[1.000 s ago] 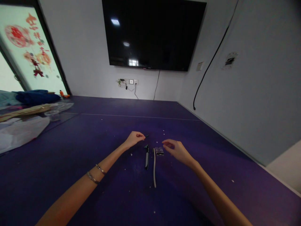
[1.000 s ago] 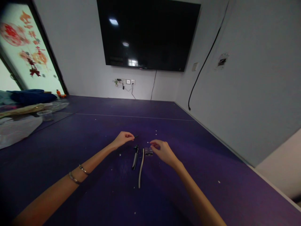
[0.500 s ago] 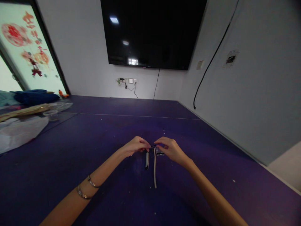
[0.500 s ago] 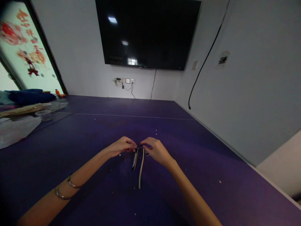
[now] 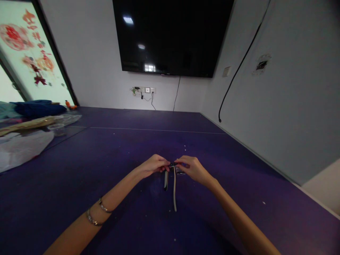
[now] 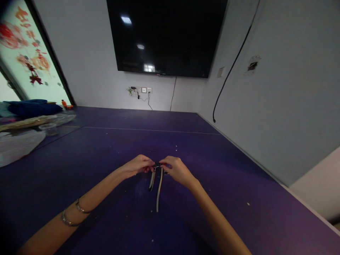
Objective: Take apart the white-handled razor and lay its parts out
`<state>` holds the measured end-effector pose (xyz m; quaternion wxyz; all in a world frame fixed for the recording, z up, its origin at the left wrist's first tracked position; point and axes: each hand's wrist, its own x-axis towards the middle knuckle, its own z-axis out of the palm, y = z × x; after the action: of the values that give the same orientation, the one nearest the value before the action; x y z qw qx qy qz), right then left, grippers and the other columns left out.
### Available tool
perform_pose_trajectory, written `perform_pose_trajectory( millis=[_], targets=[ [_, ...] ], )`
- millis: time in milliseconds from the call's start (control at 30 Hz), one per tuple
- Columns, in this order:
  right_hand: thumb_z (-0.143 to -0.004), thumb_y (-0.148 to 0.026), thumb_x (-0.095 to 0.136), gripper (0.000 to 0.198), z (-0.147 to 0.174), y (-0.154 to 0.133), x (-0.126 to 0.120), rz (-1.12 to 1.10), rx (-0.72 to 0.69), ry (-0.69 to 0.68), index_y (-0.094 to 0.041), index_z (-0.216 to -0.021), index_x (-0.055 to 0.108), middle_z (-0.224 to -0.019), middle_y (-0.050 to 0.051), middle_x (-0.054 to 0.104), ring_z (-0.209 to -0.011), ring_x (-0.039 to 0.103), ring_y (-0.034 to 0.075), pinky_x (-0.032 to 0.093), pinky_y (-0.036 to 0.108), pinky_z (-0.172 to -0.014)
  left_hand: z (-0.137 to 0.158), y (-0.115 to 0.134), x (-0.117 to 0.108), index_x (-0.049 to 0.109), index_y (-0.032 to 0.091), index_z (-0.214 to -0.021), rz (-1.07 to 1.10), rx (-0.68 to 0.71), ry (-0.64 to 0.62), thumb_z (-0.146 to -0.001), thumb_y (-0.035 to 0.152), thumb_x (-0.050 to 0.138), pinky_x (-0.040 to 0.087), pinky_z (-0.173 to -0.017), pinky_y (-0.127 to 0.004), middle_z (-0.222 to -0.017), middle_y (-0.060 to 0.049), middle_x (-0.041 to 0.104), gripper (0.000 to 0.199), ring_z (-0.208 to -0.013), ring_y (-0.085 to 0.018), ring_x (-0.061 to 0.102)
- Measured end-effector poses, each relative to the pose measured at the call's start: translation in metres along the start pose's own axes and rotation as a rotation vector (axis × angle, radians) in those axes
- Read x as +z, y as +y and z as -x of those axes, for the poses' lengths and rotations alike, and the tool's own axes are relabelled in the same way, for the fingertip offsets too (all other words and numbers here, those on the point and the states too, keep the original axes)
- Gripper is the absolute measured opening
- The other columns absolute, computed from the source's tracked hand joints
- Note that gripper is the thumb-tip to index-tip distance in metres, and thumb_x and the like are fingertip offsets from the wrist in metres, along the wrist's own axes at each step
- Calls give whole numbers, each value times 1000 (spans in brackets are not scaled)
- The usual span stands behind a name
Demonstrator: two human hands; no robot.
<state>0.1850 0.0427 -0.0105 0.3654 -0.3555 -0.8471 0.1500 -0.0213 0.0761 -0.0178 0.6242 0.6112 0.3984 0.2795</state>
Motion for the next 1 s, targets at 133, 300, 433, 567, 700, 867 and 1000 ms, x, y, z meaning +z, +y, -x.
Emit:
perform_pose_trajectory(
  millis=[133, 300, 433, 567, 700, 867, 1000],
  targets=[
    [-84, -24, 54, 18, 0, 8, -7, -17, 5, -4, -20, -94, 68, -88, 6, 67, -80, 61, 16, 48, 27, -68, -1, 0, 1, 66, 10, -69, -168, 62, 40, -80, 37, 52, 36, -51, -22, -70, -8, 67, 32, -55, -9, 51],
    [-80, -26, 57, 16, 6, 39, -19, -16, 96, 74, -20, -88, 69, -89, 6, 67, -85, 61, 18, 48, 30, -74, -10, -5, 6, 65, 13, -98, -682, 318, 200, -77, 28, 56, 44, -72, -29, -87, -7, 68, 27, -77, -16, 59],
    [-79, -27, 59, 15, 16, 67, -20, -36, 144, 67, -19, -84, 70, -88, 7, 66, -86, 61, 19, 47, 33, -80, -21, -12, 21, 56, 14, -114, -1041, 424, 198, -74, 25, 58, 41, -88, -36, -108, -10, 63, 42, -99, -23, 54],
    [-77, -27, 60, 16, 24, 84, -13, -58, 168, 37, -19, -84, 71, -90, 7, 66, -88, 60, 19, 45, 34, -85, -35, -21, 37, 45, 13, -125, -1231, 406, 141, -70, 30, 62, 39, -91, -40, -118, -14, 57, 60, -109, -29, 49],
    [-76, -26, 61, 15, 26, 88, -7, -43, 172, 22, -19, -84, 71, -89, 7, 66, -87, 60, 19, 45, 34, -85, -44, -27, 43, 41, 11, -128, -1292, 354, 97, -68, 29, 61, 38, -91, -42, -119, -16, 56, 66, -110, -32, 49],
    [-77, -23, 60, 14, 26, 84, -3, -21, 161, -11, -19, -85, 71, -89, 6, 66, -86, 60, 18, 46, 33, -84, -46, -29, 44, 40, 13, -128, -1278, 346, 87, -69, 24, 59, 36, -92, -43, -120, -15, 56, 64, -110, -32, 50],
    [-76, -20, 61, 14, 26, 82, 3, -7, 176, -28, -19, -84, 71, -92, 6, 65, -86, 60, 17, 46, 33, -84, -45, -30, 44, 40, 14, -128, -1256, 361, 66, -69, 24, 60, 34, -94, -43, -125, -15, 53, 63, -112, -32, 49]
  ],
)
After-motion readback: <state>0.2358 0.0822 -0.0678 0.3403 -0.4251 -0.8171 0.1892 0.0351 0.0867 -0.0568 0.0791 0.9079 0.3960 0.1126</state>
